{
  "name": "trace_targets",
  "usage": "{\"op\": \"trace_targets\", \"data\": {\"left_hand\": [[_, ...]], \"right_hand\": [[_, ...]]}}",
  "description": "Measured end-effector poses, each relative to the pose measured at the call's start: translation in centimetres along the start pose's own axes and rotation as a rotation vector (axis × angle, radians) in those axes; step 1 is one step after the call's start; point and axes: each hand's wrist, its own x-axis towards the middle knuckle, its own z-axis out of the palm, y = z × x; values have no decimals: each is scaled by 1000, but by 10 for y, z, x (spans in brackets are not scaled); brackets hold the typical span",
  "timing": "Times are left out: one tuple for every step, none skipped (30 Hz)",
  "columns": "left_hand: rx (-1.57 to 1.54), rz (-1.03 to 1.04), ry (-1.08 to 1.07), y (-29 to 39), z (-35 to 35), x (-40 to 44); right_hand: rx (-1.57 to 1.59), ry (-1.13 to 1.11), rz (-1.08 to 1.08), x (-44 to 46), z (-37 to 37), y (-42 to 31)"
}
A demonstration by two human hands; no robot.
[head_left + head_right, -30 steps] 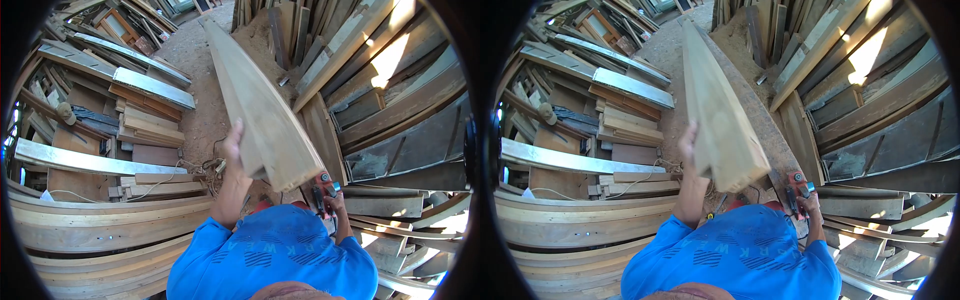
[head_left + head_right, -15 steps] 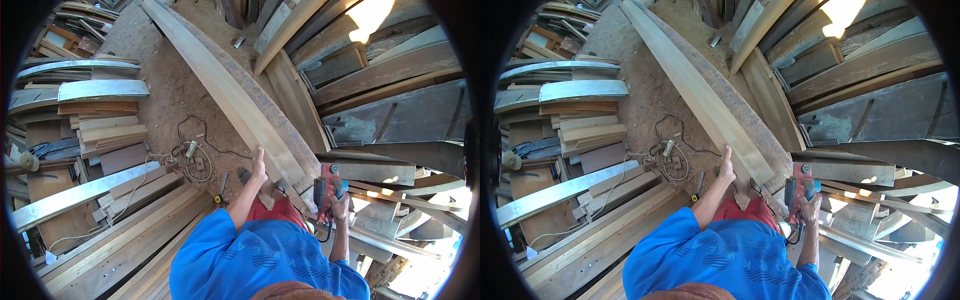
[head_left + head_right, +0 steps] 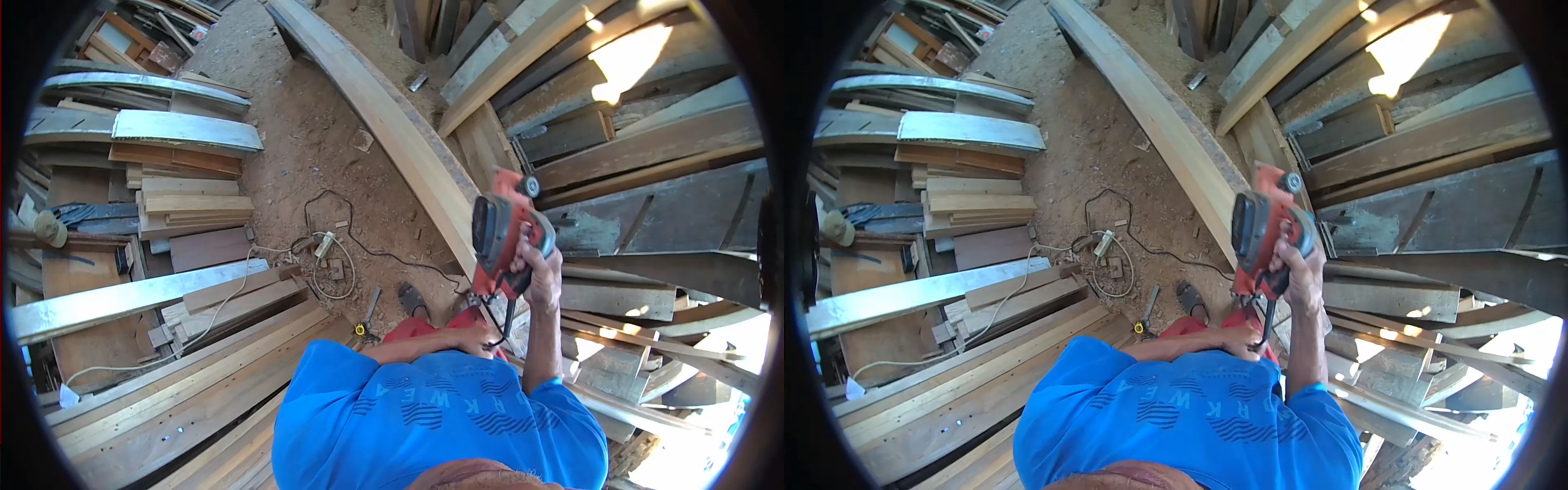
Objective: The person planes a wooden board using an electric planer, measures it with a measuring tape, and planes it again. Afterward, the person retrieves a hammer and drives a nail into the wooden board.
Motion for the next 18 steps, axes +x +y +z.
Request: {"op": "trace_targets", "data": {"left_hand": [[29, -25, 114, -6, -16, -14], [57, -50, 229, -15, -32, -34], [-24, -199, 302, -24, -54, -60], [-109, -349, 373, -33, -72, -91], [-5, -274, 673, -53, -81, -124], [242, -456, 816, -25, -103, -158], [358, -508, 950, -46, -112, -189], [436, -582, 1089, -22, -123, -215], [450, -768, 1192, -31, -126, -238], [461, -956, 1290, -40, -130, -257], [438, -954, 1404, -37, -129, -270], [416, -949, 1515, -35, -129, -280], [411, -985, 1528, -45, -128, -287], [399, -1023, 1539, -58, -124, -292], [386, -1058, 1547, -75, -122, -294], [388, -1061, 1516, -91, -122, -293], [386, -1068, 1486, -109, -120, -290], [382, -1080, 1449, -124, -118, -291]], "right_hand": [[18, -41, 3, 12, 10, -3], [-43, -87, -2, 25, 15, -4], [-75, -112, 35, 37, 22, -11], [-106, -136, 75, 47, 28, -18], [-271, -204, 41, 57, 30, -19], [-432, -267, -4, 71, 31, -17], [-543, -347, -28, 84, 32, -12], [-694, -398, -29, 102, 27, 1], [-726, -414, -14, 115, 23, 13], [-757, -429, 1, 130, 20, 24], [-754, -414, 41, 144, 15, 37], [-749, -395, 81, 157, 10, 50], [-746, -376, 122, 171, 7, 65], [-724, -380, 132, 181, 3, 81], [-704, -381, 141, 190, -1, 96], [-690, -380, 153, 200, -4, 110], [-668, -362, 135, 212, -6, 124], [-726, -336, 206, 221, -4, 128]]}}
